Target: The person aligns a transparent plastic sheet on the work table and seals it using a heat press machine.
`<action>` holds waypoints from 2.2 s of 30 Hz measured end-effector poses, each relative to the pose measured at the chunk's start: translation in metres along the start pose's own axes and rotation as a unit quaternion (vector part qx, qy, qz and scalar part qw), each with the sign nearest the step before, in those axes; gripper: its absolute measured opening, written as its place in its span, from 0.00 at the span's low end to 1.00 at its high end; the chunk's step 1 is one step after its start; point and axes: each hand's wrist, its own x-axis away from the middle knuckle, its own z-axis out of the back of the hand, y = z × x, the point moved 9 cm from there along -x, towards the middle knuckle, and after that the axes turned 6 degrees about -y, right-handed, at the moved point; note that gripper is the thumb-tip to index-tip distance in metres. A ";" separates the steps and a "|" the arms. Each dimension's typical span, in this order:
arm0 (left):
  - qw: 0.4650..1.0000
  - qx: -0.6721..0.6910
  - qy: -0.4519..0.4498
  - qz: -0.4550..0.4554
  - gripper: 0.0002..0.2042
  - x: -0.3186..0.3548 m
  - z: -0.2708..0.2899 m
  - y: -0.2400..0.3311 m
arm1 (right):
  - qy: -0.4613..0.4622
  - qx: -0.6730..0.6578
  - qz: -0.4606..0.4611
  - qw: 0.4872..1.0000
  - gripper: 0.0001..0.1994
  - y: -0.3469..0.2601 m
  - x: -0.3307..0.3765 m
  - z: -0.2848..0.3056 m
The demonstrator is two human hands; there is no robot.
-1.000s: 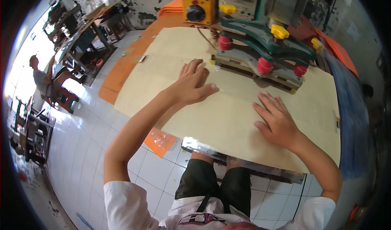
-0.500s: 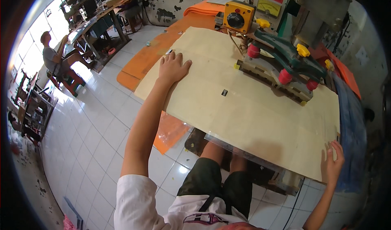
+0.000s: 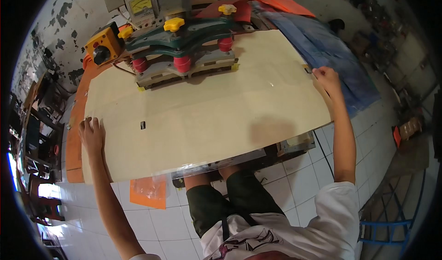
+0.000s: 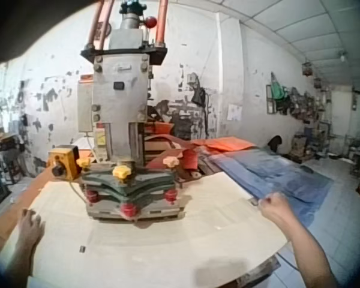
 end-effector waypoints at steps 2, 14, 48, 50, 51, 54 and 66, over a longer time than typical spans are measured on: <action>1.000 0.004 -0.002 0.008 0.27 0.000 0.011 -0.012 | -0.094 0.036 -0.061 0.993 0.29 -0.032 0.024 -0.023; 1.000 -0.007 0.007 0.002 0.24 -0.001 0.008 -0.026 | -0.093 0.020 0.016 0.995 0.19 -0.039 0.001 -0.054; 0.998 0.021 0.054 -0.021 0.20 0.003 0.015 -0.022 | -0.136 0.220 0.107 0.960 0.35 -0.022 0.030 -0.086; 0.996 0.047 0.065 -0.035 0.20 0.004 0.019 -0.013 | -0.135 0.214 0.100 0.962 0.35 -0.018 0.029 -0.086; 0.996 0.038 0.069 -0.027 0.20 0.005 0.022 -0.012 | -0.132 0.211 0.104 0.963 0.35 -0.018 0.029 -0.087; 0.996 0.034 0.081 -0.027 0.19 0.011 0.030 -0.002 | -0.121 0.206 0.118 0.964 0.34 -0.016 0.027 -0.086; 0.985 0.158 0.066 0.023 0.13 0.072 0.069 0.002 | -0.014 -0.132 0.200 0.971 0.15 -0.044 0.073 -0.015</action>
